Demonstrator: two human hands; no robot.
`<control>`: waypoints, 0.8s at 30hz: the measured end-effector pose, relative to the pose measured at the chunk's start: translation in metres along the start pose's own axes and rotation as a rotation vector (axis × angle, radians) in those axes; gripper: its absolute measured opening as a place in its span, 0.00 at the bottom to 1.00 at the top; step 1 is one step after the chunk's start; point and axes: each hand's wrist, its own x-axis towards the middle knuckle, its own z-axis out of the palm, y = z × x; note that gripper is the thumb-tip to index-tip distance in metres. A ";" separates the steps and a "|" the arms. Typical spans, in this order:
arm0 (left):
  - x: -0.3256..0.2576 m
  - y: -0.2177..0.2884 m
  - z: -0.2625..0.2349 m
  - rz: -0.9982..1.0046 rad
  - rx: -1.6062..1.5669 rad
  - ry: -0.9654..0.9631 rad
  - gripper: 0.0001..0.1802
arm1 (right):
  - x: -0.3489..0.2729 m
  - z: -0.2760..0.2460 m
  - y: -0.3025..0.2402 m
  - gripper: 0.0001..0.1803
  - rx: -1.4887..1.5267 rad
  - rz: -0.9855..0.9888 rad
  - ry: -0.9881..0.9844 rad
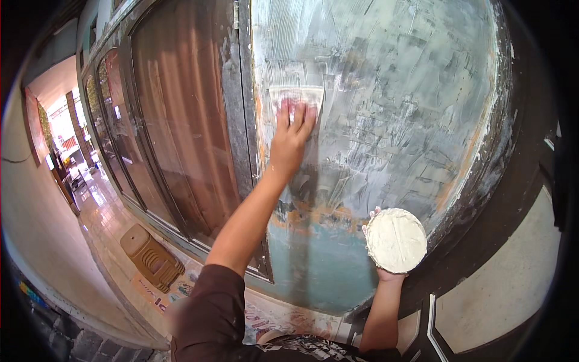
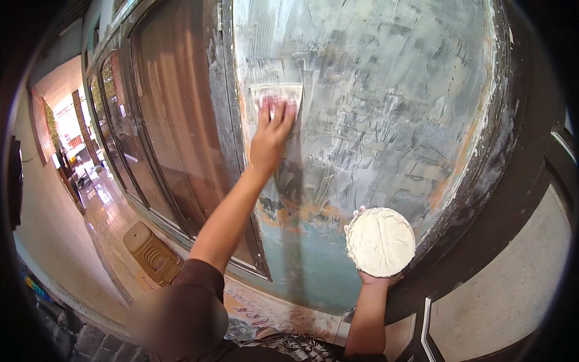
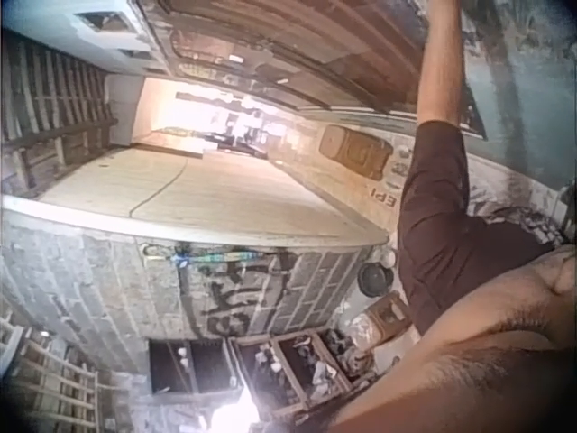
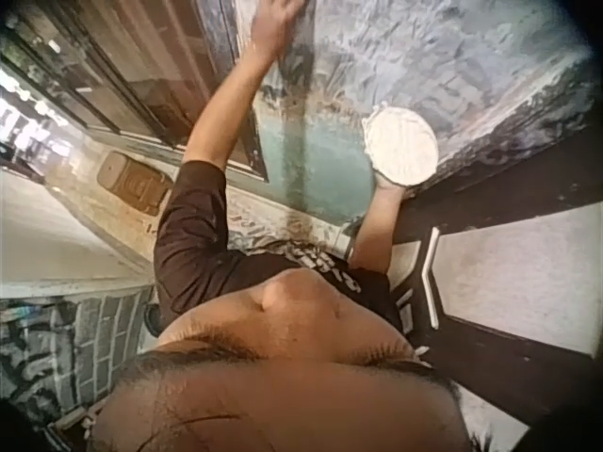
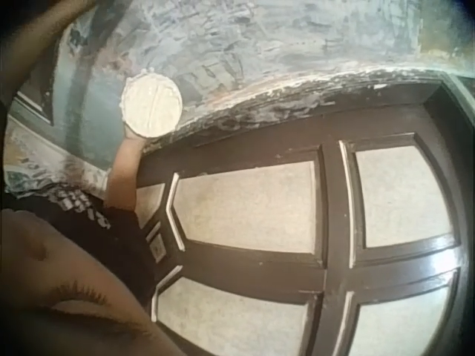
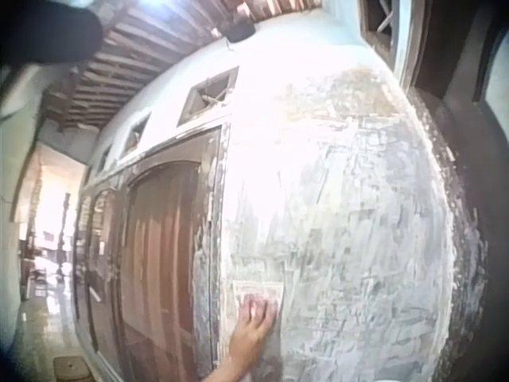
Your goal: Applying and smoothing wall putty or plaster onto a wall surface using a putty knife.
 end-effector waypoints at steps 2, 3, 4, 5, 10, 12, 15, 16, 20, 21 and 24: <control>-0.046 0.017 0.002 -0.067 -0.112 -0.094 0.33 | 0.001 -0.009 -0.009 0.40 -0.025 -0.023 -0.021; -0.068 0.022 0.002 -0.067 -0.115 -0.099 0.33 | 0.003 -0.011 -0.011 0.40 -0.034 -0.012 -0.069; -0.092 0.022 -0.003 -0.063 -0.126 -0.123 0.34 | 0.004 -0.012 -0.008 0.40 -0.038 0.012 -0.117; -0.106 0.026 -0.010 -0.060 -0.148 -0.144 0.35 | 0.007 -0.011 -0.008 0.40 -0.024 0.013 -0.079; -0.100 0.015 -0.051 -0.103 -0.190 -0.172 0.34 | 0.009 -0.004 0.005 0.40 -0.039 0.067 -0.132; -0.047 0.003 -0.062 -0.057 -0.114 0.028 0.34 | 0.007 0.001 0.007 0.40 0.023 0.085 -0.075; 0.038 -0.014 -0.063 0.025 -0.049 0.142 0.33 | 0.005 -0.006 0.006 0.40 -0.041 0.066 -0.117; 0.056 -0.018 -0.059 0.028 -0.029 0.152 0.33 | 0.004 -0.007 0.007 0.40 -0.057 0.065 -0.132; 0.057 -0.023 -0.022 0.010 -0.014 0.059 0.34 | -0.002 -0.008 0.005 0.39 -0.012 0.055 -0.063; 0.037 -0.022 -0.012 0.008 -0.033 0.042 0.34 | -0.002 -0.007 0.007 0.39 -0.003 0.059 -0.048; -0.036 -0.004 0.009 -0.050 -0.140 -0.019 0.34 | -0.004 -0.008 0.001 0.39 -0.013 0.051 -0.050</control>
